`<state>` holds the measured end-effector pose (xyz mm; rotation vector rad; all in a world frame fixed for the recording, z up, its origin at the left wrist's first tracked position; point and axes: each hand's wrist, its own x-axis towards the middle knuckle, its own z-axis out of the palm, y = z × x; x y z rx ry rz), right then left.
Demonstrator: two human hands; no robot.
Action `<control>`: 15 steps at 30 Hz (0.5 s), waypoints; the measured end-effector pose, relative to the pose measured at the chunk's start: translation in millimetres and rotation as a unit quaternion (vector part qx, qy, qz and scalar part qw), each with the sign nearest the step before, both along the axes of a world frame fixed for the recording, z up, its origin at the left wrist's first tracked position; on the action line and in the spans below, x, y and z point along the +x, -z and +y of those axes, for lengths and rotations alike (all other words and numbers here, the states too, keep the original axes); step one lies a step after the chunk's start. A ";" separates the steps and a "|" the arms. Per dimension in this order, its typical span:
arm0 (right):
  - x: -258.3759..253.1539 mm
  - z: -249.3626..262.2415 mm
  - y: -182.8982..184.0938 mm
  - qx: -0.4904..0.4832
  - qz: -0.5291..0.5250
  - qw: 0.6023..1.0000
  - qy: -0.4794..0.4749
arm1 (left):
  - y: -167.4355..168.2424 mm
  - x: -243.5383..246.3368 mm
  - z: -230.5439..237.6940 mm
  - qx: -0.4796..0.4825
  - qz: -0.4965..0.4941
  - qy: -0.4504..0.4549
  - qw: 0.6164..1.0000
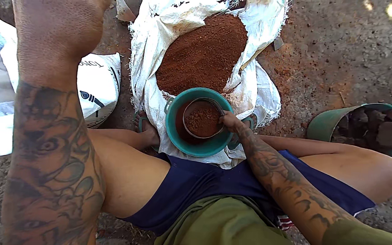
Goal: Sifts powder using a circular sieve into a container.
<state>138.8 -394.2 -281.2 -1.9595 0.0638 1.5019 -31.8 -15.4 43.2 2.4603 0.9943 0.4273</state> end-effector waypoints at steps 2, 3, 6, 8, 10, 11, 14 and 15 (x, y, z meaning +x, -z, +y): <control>3.5 -1.7 1.6 -0.008 0.012 0.999 -0.046 | 2.2 -0.6 1.8 -0.002 -0.003 0.000 1.000; 4.2 -2.4 3.0 -0.004 0.018 0.998 -0.067 | 2.0 -0.1 2.1 0.000 -0.006 0.001 1.000; -0.5 -1.3 0.5 0.001 -0.004 1.000 -0.005 | 0.0 1.1 1.6 0.001 0.001 0.002 1.000; 1.0 -1.6 -0.9 -0.013 0.010 1.000 -0.003 | 1.4 0.1 2.7 0.003 0.014 -0.008 1.000; 3.3 -4.0 0.4 -0.012 0.021 0.998 -0.064 | 2.1 -0.2 3.1 0.004 0.016 -0.011 1.000; 2.7 -4.5 0.3 -0.005 0.016 0.998 -0.069 | 2.2 0.2 3.8 0.004 0.014 -0.009 1.000; 0.1 -3.0 -2.4 0.001 -0.004 1.000 -0.016 | 3.0 1.1 5.9 -0.007 0.004 -0.009 1.000; 1.9 -2.8 -2.6 -0.003 0.005 0.999 -0.040 | 3.8 1.0 6.5 -0.012 0.002 -0.013 1.000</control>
